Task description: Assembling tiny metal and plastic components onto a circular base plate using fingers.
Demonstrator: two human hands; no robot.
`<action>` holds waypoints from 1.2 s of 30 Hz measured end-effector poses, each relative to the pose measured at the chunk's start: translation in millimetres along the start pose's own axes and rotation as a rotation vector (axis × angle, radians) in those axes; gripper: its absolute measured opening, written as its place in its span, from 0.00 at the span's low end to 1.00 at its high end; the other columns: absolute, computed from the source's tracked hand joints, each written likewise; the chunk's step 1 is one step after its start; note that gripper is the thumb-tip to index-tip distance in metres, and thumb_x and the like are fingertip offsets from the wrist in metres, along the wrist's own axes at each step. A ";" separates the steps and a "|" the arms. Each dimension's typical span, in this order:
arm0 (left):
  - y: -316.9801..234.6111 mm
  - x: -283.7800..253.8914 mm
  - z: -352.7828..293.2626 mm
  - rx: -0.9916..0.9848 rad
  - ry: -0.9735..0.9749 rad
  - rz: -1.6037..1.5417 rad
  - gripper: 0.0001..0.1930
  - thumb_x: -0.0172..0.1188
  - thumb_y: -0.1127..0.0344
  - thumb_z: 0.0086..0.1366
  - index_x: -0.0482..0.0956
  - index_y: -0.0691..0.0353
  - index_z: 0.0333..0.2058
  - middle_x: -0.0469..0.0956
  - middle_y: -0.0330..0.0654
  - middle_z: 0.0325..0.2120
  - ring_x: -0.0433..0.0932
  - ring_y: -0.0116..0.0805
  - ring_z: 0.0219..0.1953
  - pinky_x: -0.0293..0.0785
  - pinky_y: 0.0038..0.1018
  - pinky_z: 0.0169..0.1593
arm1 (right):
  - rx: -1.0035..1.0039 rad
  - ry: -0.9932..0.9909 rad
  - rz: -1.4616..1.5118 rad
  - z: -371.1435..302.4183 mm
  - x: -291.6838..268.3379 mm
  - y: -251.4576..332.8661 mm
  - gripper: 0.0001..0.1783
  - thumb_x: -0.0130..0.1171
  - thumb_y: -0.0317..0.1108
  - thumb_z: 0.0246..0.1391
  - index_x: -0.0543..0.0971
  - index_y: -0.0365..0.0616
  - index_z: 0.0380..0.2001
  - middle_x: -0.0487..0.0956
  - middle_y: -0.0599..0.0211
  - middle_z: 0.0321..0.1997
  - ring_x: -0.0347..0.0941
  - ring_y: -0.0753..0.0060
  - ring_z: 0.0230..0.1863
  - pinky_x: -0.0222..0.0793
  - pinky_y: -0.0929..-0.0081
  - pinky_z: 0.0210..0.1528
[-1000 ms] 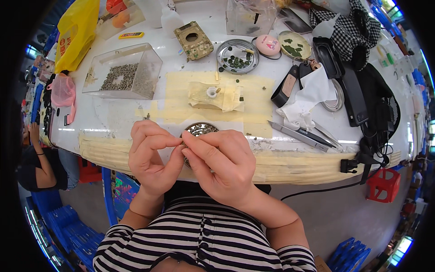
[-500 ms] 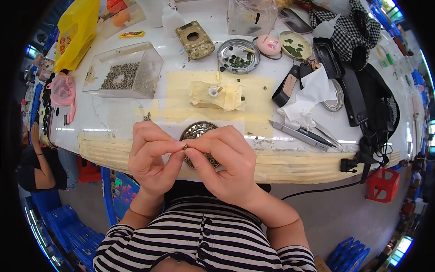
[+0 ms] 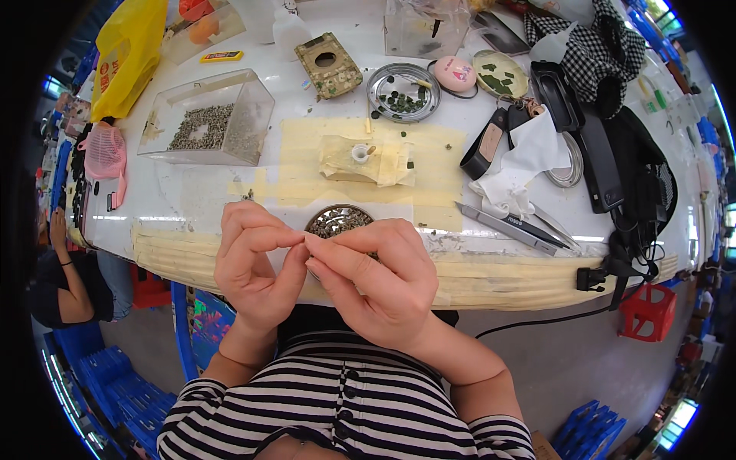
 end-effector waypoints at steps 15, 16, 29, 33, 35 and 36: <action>-8.4 1.2 -0.1 0.100 0.036 0.026 0.13 0.73 0.73 0.49 0.85 0.53 0.34 0.79 0.32 0.30 0.73 0.33 0.35 0.58 0.32 0.45 | 0.183 0.035 0.116 -0.7 0.2 -11.8 0.09 0.72 0.23 0.45 0.85 0.40 0.32 0.80 0.64 0.30 0.74 0.65 0.31 0.69 0.74 0.32; -7.4 1.6 -0.5 0.087 0.032 0.034 0.13 0.73 0.73 0.49 0.85 0.53 0.34 0.79 0.32 0.30 0.73 0.33 0.35 0.58 0.32 0.45 | 0.180 0.020 0.103 -0.8 -0.2 -11.2 0.09 0.73 0.23 0.44 0.85 0.40 0.32 0.80 0.64 0.30 0.74 0.66 0.31 0.69 0.74 0.32; -0.9 0.7 -0.1 0.013 0.019 -0.012 0.12 0.73 0.74 0.47 0.85 0.54 0.33 0.78 0.33 0.29 0.73 0.34 0.34 0.59 0.33 0.45 | 0.068 -0.005 -0.003 -0.8 0.2 -3.9 0.16 0.74 0.23 0.41 0.87 0.42 0.38 0.81 0.69 0.31 0.74 0.68 0.30 0.66 0.74 0.32; -4.4 -0.1 -0.2 0.061 0.033 -0.023 0.13 0.73 0.74 0.48 0.85 0.54 0.34 0.79 0.32 0.30 0.73 0.34 0.34 0.58 0.33 0.45 | 0.108 0.032 0.013 -0.8 1.3 -6.5 0.14 0.73 0.23 0.43 0.86 0.41 0.36 0.81 0.67 0.30 0.74 0.67 0.30 0.68 0.74 0.33; -6.0 0.4 -0.2 0.082 0.048 -0.011 0.13 0.73 0.73 0.48 0.85 0.54 0.34 0.79 0.32 0.30 0.73 0.33 0.34 0.58 0.33 0.45 | 0.167 0.055 0.054 -0.2 1.1 -8.5 0.11 0.72 0.23 0.44 0.86 0.40 0.35 0.81 0.66 0.30 0.75 0.66 0.30 0.68 0.74 0.33; -6.8 0.8 -0.1 0.092 0.056 -0.004 0.13 0.73 0.73 0.48 0.85 0.54 0.34 0.79 0.32 0.30 0.73 0.33 0.34 0.58 0.33 0.45 | 0.166 0.050 0.064 -0.2 0.7 -9.1 0.10 0.72 0.23 0.44 0.85 0.40 0.34 0.81 0.65 0.30 0.75 0.66 0.30 0.69 0.74 0.33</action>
Point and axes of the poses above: each hand's wrist, its own z-axis towards the middle knuckle, its own x-axis out of the palm, y = z × x, the point moved 6 cm from there along z, towards the middle knuckle
